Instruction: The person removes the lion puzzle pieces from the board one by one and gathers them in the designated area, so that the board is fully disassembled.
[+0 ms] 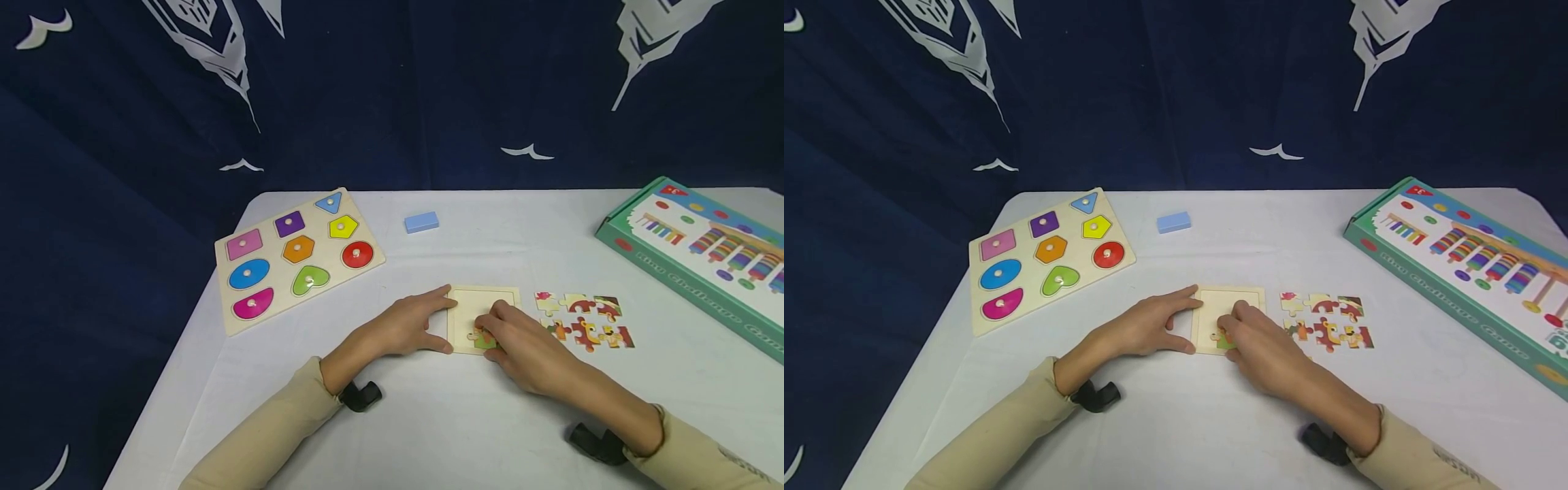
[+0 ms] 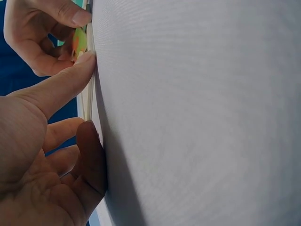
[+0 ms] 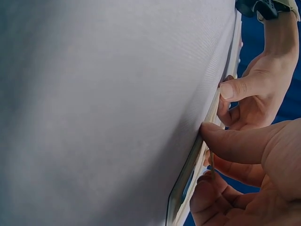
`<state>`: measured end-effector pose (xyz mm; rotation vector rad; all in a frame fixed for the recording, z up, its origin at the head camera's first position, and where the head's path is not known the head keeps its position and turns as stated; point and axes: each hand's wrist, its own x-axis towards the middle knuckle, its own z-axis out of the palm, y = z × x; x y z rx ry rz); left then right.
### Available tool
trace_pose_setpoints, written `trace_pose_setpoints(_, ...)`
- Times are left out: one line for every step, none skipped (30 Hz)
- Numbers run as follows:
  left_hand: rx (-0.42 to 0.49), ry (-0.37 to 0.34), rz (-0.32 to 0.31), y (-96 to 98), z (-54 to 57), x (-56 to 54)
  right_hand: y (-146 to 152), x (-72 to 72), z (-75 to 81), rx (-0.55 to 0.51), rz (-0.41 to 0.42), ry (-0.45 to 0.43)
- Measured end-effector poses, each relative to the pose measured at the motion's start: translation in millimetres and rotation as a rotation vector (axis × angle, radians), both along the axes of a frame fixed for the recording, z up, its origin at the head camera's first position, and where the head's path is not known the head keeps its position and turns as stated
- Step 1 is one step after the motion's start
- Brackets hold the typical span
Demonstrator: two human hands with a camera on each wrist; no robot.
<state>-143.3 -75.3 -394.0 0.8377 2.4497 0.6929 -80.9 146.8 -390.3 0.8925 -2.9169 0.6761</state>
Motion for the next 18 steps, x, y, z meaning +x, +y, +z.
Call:
trace_pose_setpoints(-0.001, 0.0, 0.001, 0.0, 0.2, 0.2, 0.0, 0.1, 0.2, 0.001, 0.001, 0.003)
trace_pose_setpoints(-0.001, 0.001, 0.001, 0.1, 0.4, 0.3, -0.3, 0.3, 0.4, 0.005, 0.001, 0.008)
trace_pose_setpoints(-0.002, 0.002, 0.001, 0.2, 0.3, 0.2, -0.5, 0.6, 0.4, 0.01, 0.002, 0.013)
trace_pose_setpoints(-0.001, 0.002, 0.002, 0.2, 0.1, 0.2, -0.7, 0.7, 0.1, 0.016, 0.003, 0.019)
trace_pose_setpoints(-0.001, 0.002, 0.003, 0.1, 0.2, 0.2, -0.8, 1.0, 0.1, 0.021, 0.005, 0.022)
trace_pose_setpoints(-0.001, 0.001, 0.005, 0.1, 0.1, 0.3, -0.9, 1.2, 0.3, 0.025, 0.006, 0.025)
trace_pose_setpoints(-0.001, 0.0, 0.005, -0.1, 0.1, 0.4, -1.2, 1.4, 0.4, 0.03, 0.007, 0.027)
trace_pose_setpoints(-0.001, -0.001, 0.005, 0.0, -0.1, 0.3, -1.2, 1.4, 0.5, 0.034, 0.007, 0.029)
trace_pose_setpoints(0.0, -0.001, 0.006, 0.0, -0.1, 0.3, -1.0, 1.4, 0.5, 0.037, 0.008, 0.028)
trace_pose_setpoints(0.0, -0.002, 0.006, 0.0, -0.1, 0.2, -0.7, 1.4, 0.6, 0.041, 0.009, 0.027)
trace_pose_setpoints(-0.002, -0.002, 0.006, 0.0, -0.1, 0.2, -0.4, 1.5, 1.1, 0.042, 0.008, 0.023)
trace_pose_setpoints(-0.003, -0.002, 0.005, 0.1, 0.0, 0.2, -0.1, 1.5, 1.3, 0.045, 0.009, 0.022)
trace_pose_setpoints(-0.005, 0.0, 0.003, 0.2, 0.1, 0.3, 0.3, 1.5, 1.4, 0.048, 0.008, 0.022)
trace_pose_setpoints(-0.008, 0.001, 0.002, 0.2, 0.2, 0.4, 0.7, 1.6, 1.5, 0.05, 0.008, 0.021)
trace_pose_setpoints(-0.01, 0.003, 0.001, 0.2, 0.5, 0.5, 1.0, 1.7, 1.6, 0.05, 0.008, 0.019)
trace_pose_setpoints(-0.012, 0.005, -0.001, 0.2, 0.6, 0.6, 1.1, 1.9, 1.9, 0.05, 0.007, 0.018)
trace_pose_setpoints(-0.013, 0.006, -0.003, 0.2, 0.7, 0.7, 1.2, 2.1, 2.1, 0.047, 0.006, 0.016)
trace_pose_setpoints(-0.012, 0.006, -0.003, 0.2, 0.8, 0.8, 1.2, 2.2, 2.3, 0.046, 0.004, 0.014)
